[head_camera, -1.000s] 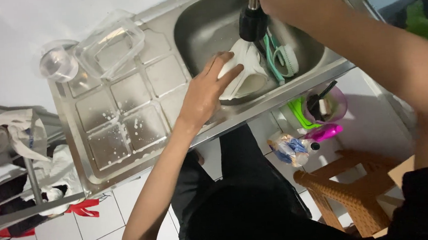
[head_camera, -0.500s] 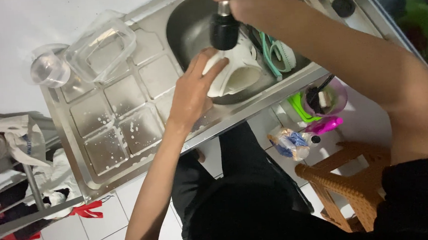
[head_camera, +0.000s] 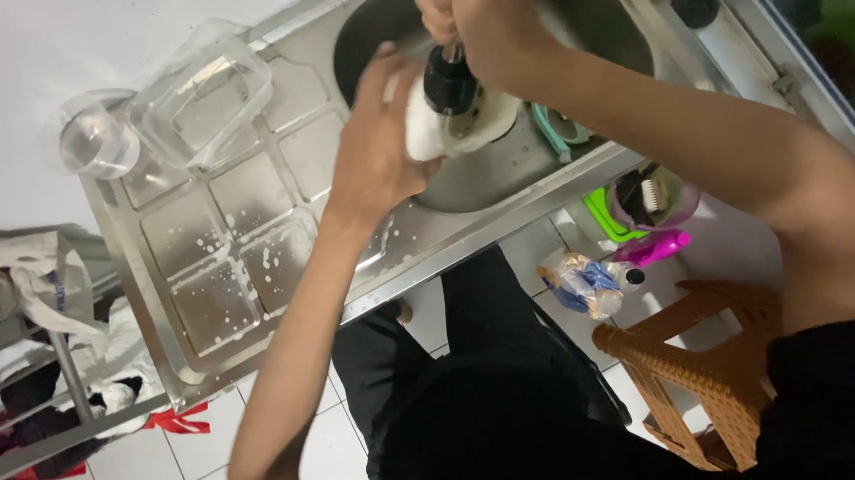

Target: Scrubbing a white clog-style shoe with a toothbrush and rinsing it under running water in a sink.

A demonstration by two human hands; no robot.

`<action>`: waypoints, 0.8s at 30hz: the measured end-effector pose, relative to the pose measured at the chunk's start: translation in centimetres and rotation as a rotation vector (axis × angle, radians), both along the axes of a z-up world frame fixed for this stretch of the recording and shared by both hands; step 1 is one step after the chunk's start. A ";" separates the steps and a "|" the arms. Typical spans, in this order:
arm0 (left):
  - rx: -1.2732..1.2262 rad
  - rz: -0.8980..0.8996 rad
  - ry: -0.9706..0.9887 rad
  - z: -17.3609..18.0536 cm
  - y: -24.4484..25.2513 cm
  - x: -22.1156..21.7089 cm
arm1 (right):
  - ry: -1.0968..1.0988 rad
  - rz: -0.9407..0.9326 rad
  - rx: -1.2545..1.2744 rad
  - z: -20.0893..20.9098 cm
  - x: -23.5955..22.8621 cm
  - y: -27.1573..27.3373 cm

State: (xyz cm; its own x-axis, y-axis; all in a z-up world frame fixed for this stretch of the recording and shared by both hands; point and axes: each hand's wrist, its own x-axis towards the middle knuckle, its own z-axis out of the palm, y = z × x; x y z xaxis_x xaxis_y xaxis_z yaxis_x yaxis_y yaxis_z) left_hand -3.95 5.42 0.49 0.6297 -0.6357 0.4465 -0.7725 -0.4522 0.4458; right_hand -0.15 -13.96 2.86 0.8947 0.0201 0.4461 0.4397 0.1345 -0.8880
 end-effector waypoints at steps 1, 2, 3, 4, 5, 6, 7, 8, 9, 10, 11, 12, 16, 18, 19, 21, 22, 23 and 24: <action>-0.003 -0.070 -0.015 0.4 -0.3 -0.3 | 0.060 -0.034 0.000 -1.0 0.7 -0.5; -0.006 -0.141 -0.029 0.8 -0.7 -0.6 | 0.119 -0.067 -0.001 -2.0 1.3 -1.0; -0.006 -0.140 -0.028 0.1 -0.3 -0.5 | 0.120 -0.067 -0.001 -2.9 1.9 -1.7; 0.024 -0.143 -0.036 -0.5 0.0 -0.4 | 0.157 -0.042 -0.048 -3.8 2.5 -2.4; 0.054 -0.152 -0.049 -1.0 0.1 -0.1 | 0.190 -0.024 -0.096 -4.6 3.2 -3.3; 0.055 -0.157 -0.053 -1.1 0.4 -0.4 | 0.186 -0.029 -0.095 -3.8 2.5 -3.3; 0.076 -0.147 0.017 -1.0 0.7 -0.7 | 0.116 -0.034 -0.141 -2.8 1.8 -3.3; 0.097 -0.137 0.087 -1.0 1.0 -1.0 | 0.046 -0.039 -0.186 -1.9 1.1 -3.2; 0.098 -0.137 0.086 -0.4 1.1 -1.4 | 0.044 -0.039 -0.185 -2.1 1.2 -4.0; 0.133 -0.126 0.098 0.2 1.2 -1.8 | -0.011 -0.089 -0.367 -2.3 1.2 -4.6; 0.169 -0.118 0.116 0.7 1.2 -2.4 | -0.060 -0.139 -0.547 -2.6 1.0 -5.3; 0.171 -0.120 0.119 0.9 1.4 -2.9 | -0.056 -0.141 -0.546 -3.3 1.1 -5.6; 0.256 -0.023 0.182 1.6 1.4 -3.7 | -0.047 -0.137 -0.382 -5.0 2.1 -7.1; 0.270 -0.033 0.181 1.9 1.0 -3.8 | -0.044 -0.143 -0.310 -5.8 2.5 -8.0; 0.258 -0.002 0.201 2.2 0.9 -4.0 | -0.041 -0.141 -0.238 -6.2 2.7 -8.2; 0.248 0.026 0.219 1.6 0.7 -3.6 | -0.040 -0.142 -0.164 -7.0 3.1 -8.9; 0.127 -0.004 0.171 0.6 0.8 -3.1 | -0.037 -0.136 -0.093 -7.4 3.4 -9.2; 0.007 -0.032 0.124 -0.4 0.9 -2.6 | -0.034 -0.126 -0.021 -7.9 3.7 -9.5; 0.009 -0.032 0.121 -0.4 0.8 -2.3 | -0.037 -0.127 -0.019 -8.3 4.2 -9.3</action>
